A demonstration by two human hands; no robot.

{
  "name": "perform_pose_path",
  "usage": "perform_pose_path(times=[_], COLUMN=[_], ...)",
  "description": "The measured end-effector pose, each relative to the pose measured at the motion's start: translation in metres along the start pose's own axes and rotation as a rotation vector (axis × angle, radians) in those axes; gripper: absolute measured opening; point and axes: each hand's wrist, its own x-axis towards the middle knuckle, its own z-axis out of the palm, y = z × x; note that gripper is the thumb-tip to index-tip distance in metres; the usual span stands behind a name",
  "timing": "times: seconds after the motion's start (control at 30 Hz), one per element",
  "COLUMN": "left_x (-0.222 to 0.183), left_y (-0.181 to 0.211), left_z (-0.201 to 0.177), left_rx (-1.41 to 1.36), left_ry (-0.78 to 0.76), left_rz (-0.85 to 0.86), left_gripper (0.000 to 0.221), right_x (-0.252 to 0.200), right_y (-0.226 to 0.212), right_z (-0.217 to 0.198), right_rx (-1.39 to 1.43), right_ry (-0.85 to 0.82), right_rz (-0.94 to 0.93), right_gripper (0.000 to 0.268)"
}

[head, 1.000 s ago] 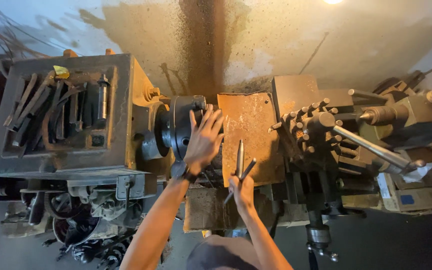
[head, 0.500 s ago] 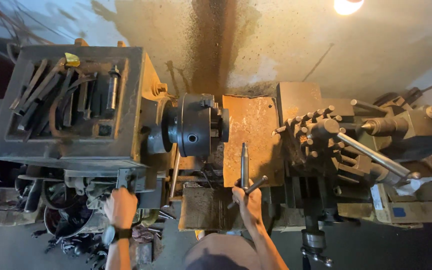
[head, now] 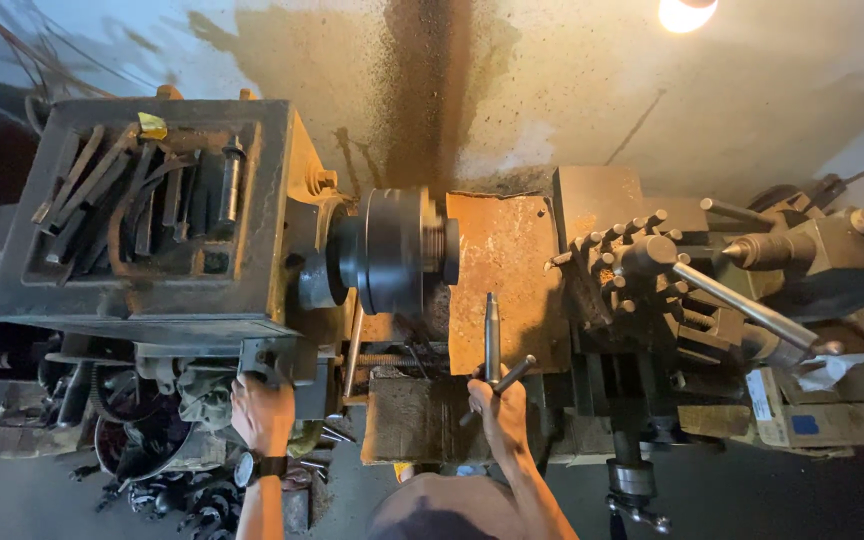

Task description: Using a metal lathe to machine a cylindrical metal component in a workshop.

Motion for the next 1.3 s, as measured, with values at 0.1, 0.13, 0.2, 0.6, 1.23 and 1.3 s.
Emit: perform_pose_path(times=[0.1,0.13,0.2,0.6,1.23,1.3], left_x=[-0.005,-0.005,-0.004,-0.041,-0.111,-0.112], left_y=[-0.004,-0.008,-0.016,0.008,0.155,0.153], left_z=[0.001,0.005,0.013,-0.025,-0.067,-0.065], left_rx=[-0.030,-0.030,-0.007,-0.220,-0.882,-0.903], left_ry=[-0.019,-0.019,-0.056,0.085,-0.540,-0.534], left_rz=[0.040,0.040,0.147,0.310,0.396,0.397], left_gripper=[0.060,0.060,0.060,0.041,0.036,0.035], right_x=[0.002,0.002,0.001,-0.004,0.005,0.004], right_y=[0.009,0.008,0.007,0.011,0.025,0.022], right_z=[-0.004,-0.004,-0.003,-0.006,-0.023,-0.021], right_rx=[0.017,0.017,-0.005,-0.017,-0.156,-0.066], right_ry=[0.000,0.000,0.009,-0.003,0.093,0.073], right_rz=[0.005,0.004,0.001,0.023,0.021,0.051], right_gripper=[0.012,0.012,0.011,0.012,0.013,0.014])
